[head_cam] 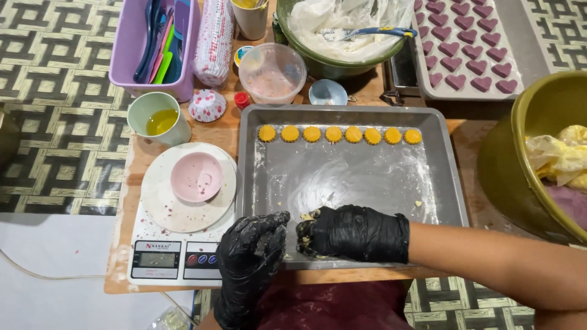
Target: Kneading and shaping dough into small cookies on a baking tray
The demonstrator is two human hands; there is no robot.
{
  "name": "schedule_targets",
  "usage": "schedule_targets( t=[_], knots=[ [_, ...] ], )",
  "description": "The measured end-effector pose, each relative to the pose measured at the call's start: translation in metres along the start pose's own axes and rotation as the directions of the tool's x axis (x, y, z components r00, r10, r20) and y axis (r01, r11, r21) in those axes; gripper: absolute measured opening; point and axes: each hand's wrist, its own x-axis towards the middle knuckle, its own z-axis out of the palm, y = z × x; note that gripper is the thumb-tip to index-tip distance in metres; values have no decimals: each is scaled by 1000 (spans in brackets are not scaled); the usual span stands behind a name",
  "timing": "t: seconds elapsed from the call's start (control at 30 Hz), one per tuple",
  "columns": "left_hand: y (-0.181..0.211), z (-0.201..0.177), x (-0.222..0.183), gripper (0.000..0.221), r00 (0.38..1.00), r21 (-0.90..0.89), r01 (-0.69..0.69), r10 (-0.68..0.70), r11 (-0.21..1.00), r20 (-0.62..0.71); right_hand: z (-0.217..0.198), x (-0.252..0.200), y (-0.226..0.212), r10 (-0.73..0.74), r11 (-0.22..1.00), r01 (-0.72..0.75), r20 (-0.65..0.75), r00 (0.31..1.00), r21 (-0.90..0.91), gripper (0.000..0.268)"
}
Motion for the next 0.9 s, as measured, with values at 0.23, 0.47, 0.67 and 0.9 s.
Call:
schedule_targets(
  t=[0.23,0.47,0.67,0.9],
  knots=[
    [0,5,-1,22,998,231,-55,44,971,52,-34,-31,-21,173,982,-174,-19,985,-74,37],
    [-2,11,2,24,993,308,-107,83,945,88,-104,7,-84,305,947,-299,27,952,-119,50],
    [-4,10,-1,27,992,304,-106,79,947,101,-118,32,-120,665,581,-633,151,732,512,52],
    [-5,10,-5,26,995,294,-76,51,953,90,-97,-3,-90,693,684,-625,-65,718,376,48]
  ],
)
